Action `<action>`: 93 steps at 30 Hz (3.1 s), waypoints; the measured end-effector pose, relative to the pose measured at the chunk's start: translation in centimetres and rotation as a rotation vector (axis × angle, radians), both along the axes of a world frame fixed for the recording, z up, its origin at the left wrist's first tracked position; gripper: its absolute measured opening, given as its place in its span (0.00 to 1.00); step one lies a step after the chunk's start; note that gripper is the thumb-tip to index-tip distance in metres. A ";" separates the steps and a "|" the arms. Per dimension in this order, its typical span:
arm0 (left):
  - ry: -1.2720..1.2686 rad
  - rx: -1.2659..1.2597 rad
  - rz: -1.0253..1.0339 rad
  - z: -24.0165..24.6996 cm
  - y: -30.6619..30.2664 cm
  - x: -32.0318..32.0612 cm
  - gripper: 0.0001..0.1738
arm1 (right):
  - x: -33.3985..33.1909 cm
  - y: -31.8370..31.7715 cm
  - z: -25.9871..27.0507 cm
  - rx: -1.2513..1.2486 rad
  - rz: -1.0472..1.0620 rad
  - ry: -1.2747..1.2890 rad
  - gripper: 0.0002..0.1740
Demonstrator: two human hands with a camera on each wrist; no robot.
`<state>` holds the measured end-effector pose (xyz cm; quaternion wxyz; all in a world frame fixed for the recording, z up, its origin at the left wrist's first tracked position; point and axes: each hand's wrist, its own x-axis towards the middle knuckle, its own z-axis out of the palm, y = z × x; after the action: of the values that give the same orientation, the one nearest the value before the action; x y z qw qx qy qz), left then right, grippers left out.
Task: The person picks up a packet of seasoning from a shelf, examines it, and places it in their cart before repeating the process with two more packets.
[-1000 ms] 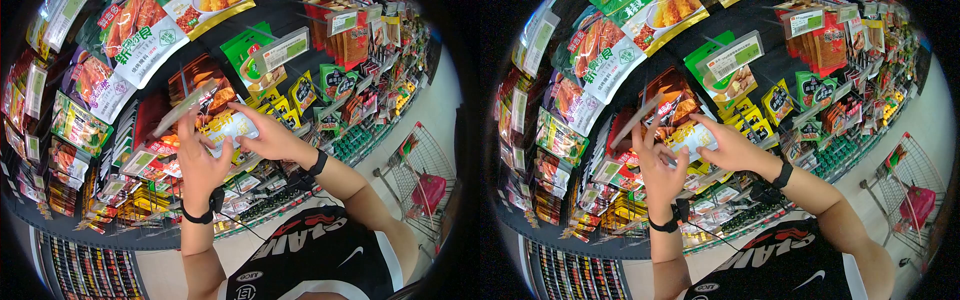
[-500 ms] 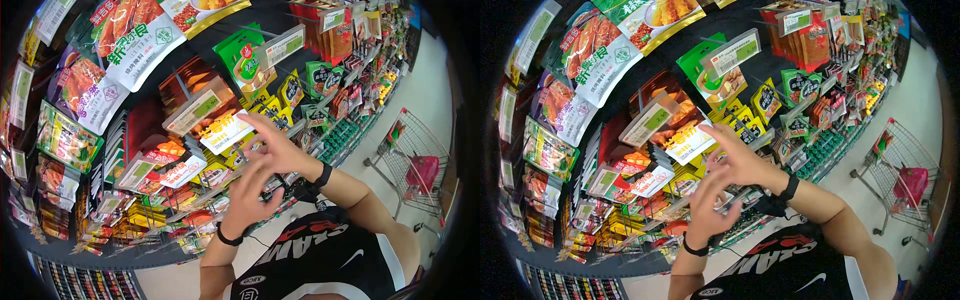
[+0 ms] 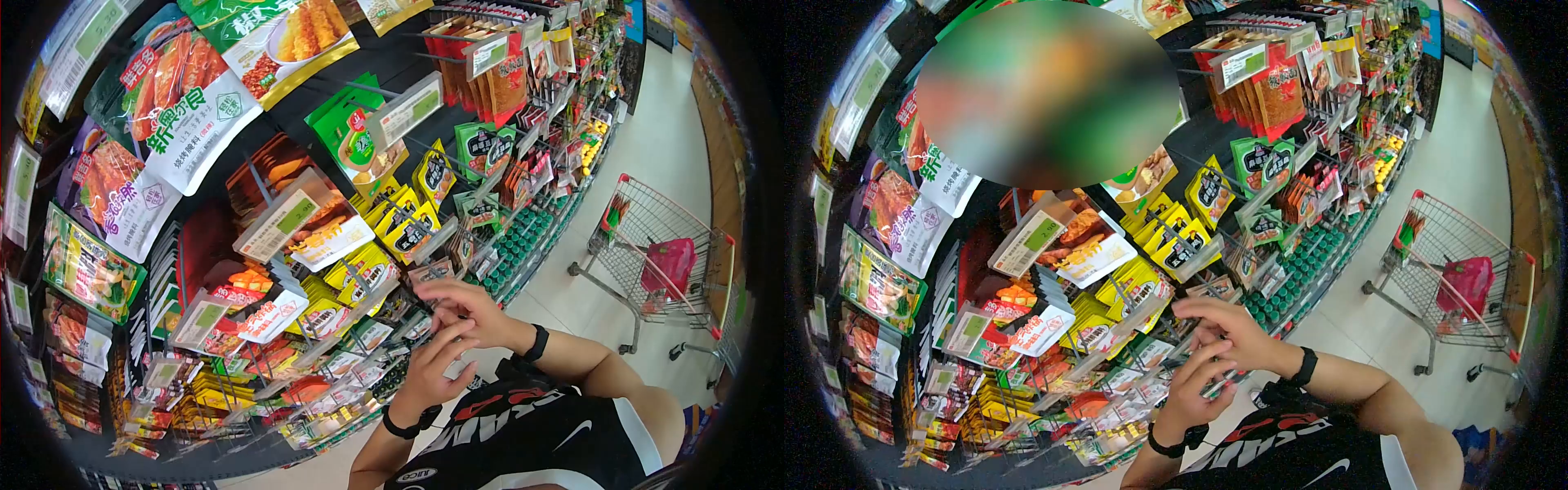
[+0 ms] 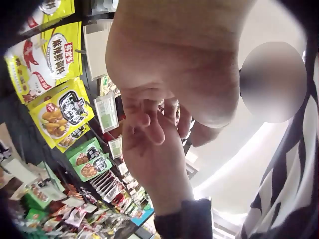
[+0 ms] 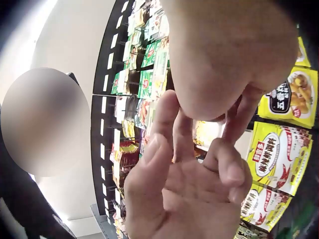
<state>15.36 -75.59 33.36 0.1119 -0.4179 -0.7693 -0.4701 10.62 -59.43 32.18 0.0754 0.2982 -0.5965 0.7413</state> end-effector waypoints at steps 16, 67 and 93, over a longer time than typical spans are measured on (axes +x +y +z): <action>-1.040 0.694 -0.170 -10.7 17.7 4.9 0.21 | 8.5 25.9 -9.6 -0.080 0.008 -0.477 0.07; -0.927 -1.102 -0.432 -47.8 94.0 -23.4 0.40 | 17.0 75.6 -15.4 -0.028 -1.247 -1.259 0.07; -0.458 -1.231 -0.115 -45.8 98.1 -19.2 0.46 | 23.5 80.4 -18.2 0.174 -0.911 -1.350 0.09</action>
<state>-3.88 22.56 -12.42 -0.3394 -0.3351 -0.8785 -0.0265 34.13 20.99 13.98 -0.0297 -0.4794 -0.6315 0.6087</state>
